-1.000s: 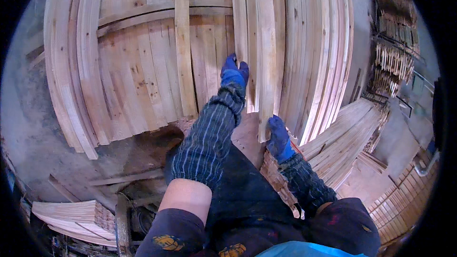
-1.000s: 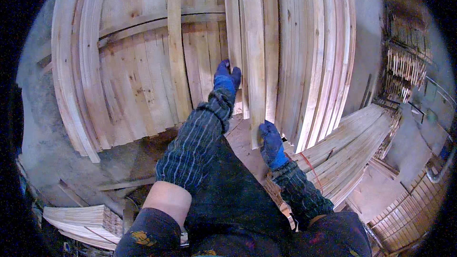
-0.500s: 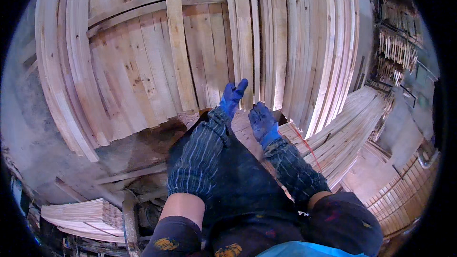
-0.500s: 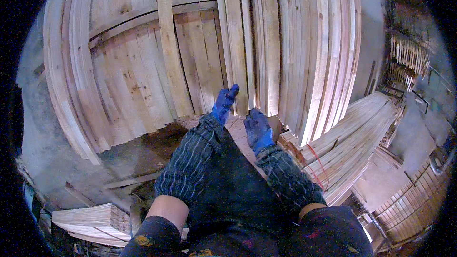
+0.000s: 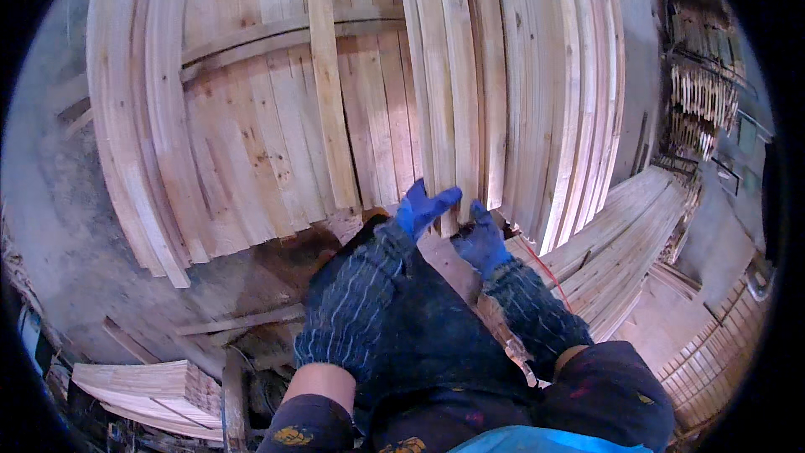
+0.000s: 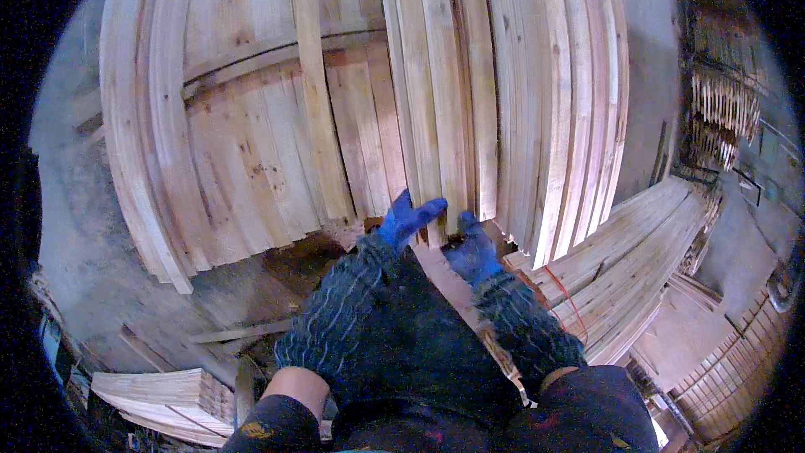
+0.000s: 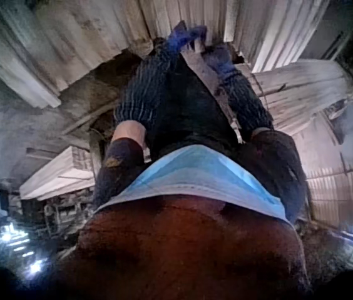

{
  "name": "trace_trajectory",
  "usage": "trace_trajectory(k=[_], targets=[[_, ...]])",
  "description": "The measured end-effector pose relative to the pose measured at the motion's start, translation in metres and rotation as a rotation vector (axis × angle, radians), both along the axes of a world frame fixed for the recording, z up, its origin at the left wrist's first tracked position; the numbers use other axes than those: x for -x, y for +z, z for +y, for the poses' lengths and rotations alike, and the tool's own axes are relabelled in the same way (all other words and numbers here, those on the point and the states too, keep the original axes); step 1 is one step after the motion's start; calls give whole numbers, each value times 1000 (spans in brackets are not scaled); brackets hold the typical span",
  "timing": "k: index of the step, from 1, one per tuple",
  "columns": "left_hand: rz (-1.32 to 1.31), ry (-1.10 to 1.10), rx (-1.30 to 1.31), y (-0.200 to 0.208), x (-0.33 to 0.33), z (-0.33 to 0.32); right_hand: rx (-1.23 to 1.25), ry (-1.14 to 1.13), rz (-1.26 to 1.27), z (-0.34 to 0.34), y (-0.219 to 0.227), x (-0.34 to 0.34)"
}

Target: The person repeatedly picks up long wooden planks from a pile and places them onto a conveyor belt. They then retrieve the planks from the other side of the conveyor and stack them neatly on a growing pile. The person wears blue gloves and a dark hoodie while performing this repetitive task.

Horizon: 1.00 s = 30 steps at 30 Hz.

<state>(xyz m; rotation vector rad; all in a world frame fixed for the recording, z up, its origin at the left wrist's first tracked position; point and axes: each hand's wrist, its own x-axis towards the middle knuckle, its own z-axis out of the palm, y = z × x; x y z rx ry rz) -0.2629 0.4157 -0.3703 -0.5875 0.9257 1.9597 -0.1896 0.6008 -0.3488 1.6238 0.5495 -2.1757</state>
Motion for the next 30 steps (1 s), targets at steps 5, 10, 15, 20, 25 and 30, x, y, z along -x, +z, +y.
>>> trace_trajectory(k=[5,10,15,20,25,30], targets=[[121,29,93,69,-9,-22,-139,679,143,-2,86,58],[297,276,70,106,-32,-38,-518,898,345,-39,112,82],[71,185,-36,164,-31,-103,-547,941,399,-78,222,87],[-124,310,-351,204,-51,-88,-1352,1565,970,-99,242,58],[587,252,10,250,-51,-125,-1003,1361,961,-147,249,66],[92,315,-437,239,-49,-146,-741,942,1028,-204,278,66]])
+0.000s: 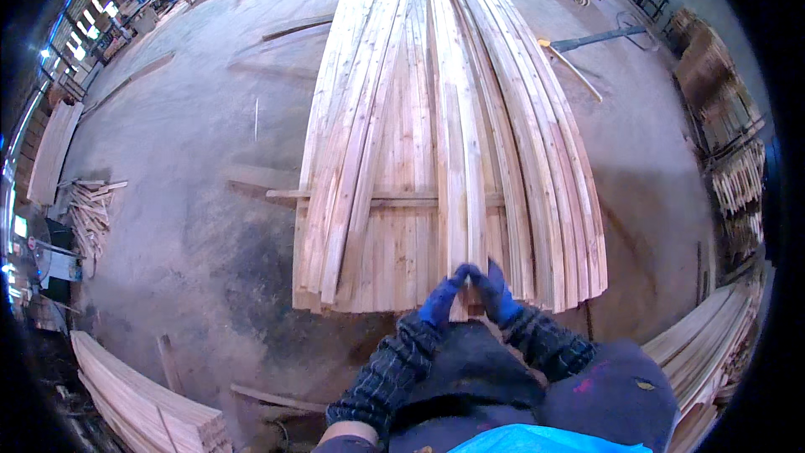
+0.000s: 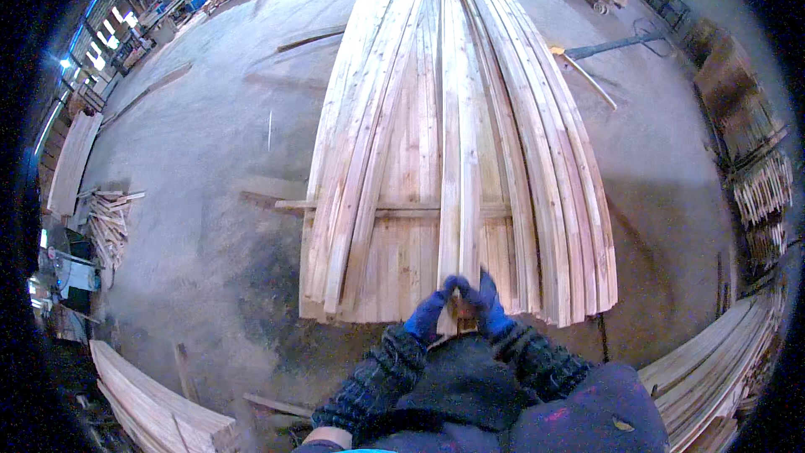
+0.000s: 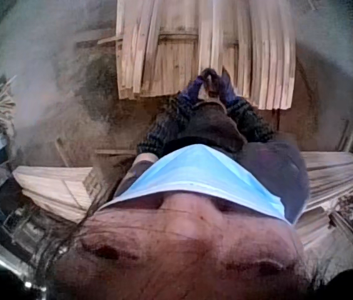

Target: The person repeatedly picks up long wooden planks from a pile and places them onto a conveyor belt. They then retrieve the planks from the other side of the conveyor and stack them neatly on a growing pile. The person wears blue gloves and a dark hoodie while performing this repetitive task.

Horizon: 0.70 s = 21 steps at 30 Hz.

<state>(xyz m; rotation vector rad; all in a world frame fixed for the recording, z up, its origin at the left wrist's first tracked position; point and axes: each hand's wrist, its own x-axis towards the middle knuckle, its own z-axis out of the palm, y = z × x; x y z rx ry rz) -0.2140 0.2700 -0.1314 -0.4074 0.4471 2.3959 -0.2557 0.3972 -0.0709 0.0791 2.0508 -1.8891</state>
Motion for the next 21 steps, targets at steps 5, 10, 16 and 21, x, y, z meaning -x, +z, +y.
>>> trace_trajectory(k=[5,10,16,21], targets=[[-15,-30,239,94,-1,-19,141,11,-200,13,21,25],[56,62,144,105,-31,-34,303,-49,-146,30,57,29],[101,97,88,135,-26,-47,531,-156,-260,61,37,35],[96,107,-40,137,-32,-119,677,-156,-491,90,124,35]])
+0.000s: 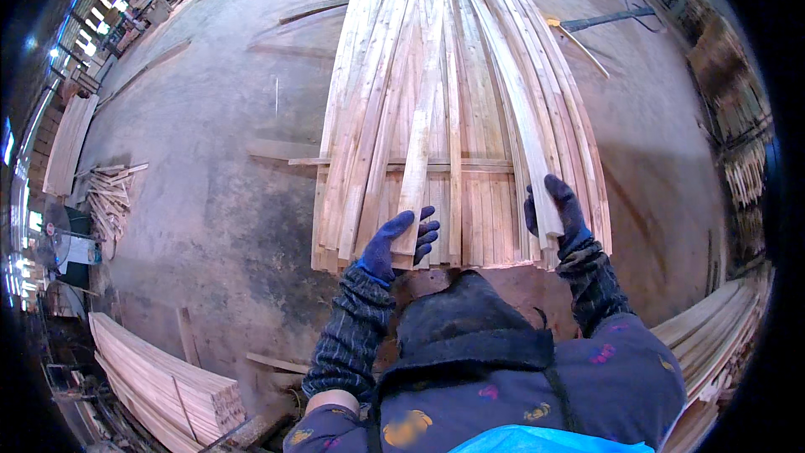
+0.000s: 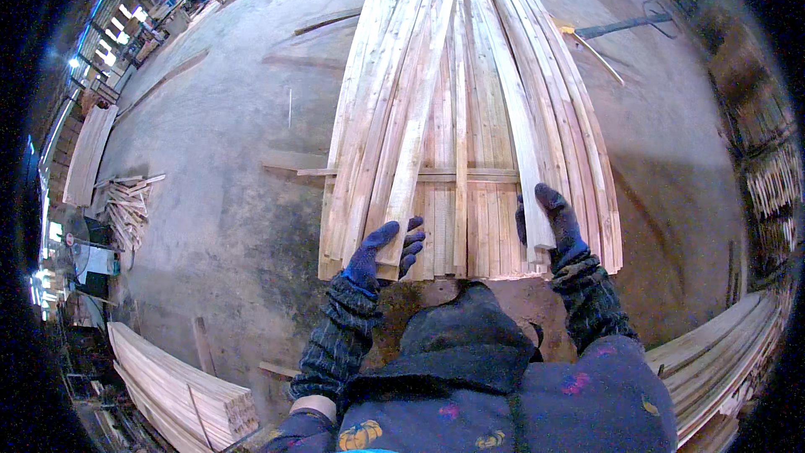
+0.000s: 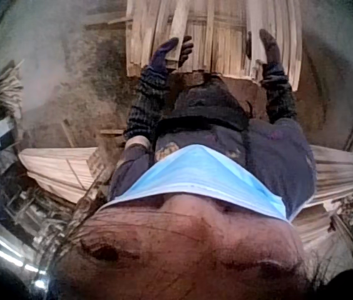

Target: The person repeatedly picks up long wooden planks from a pile and places them onto a conveyor belt. They then retrieve the planks from the other side of the conveyor and stack them neatly on a growing pile. The person wears blue gloves and a dark hoodie while performing this repetitive task.

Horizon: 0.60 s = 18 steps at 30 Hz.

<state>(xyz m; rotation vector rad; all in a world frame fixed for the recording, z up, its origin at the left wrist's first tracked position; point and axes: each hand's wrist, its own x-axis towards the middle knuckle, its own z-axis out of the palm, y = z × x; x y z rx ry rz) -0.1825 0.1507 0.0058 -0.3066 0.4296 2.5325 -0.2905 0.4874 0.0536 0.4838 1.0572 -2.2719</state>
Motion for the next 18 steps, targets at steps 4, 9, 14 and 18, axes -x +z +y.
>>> trace_trajectory(k=[4,9,14,18], targets=[[-57,-31,189,-18,4,64,143,27,73,-60,25,-6],[-99,-21,24,-2,9,105,-340,329,207,-86,-15,-26],[-48,-144,198,-20,6,98,-894,581,739,-82,-11,-20],[-114,-74,260,4,6,97,-1417,538,1047,-76,21,3]])
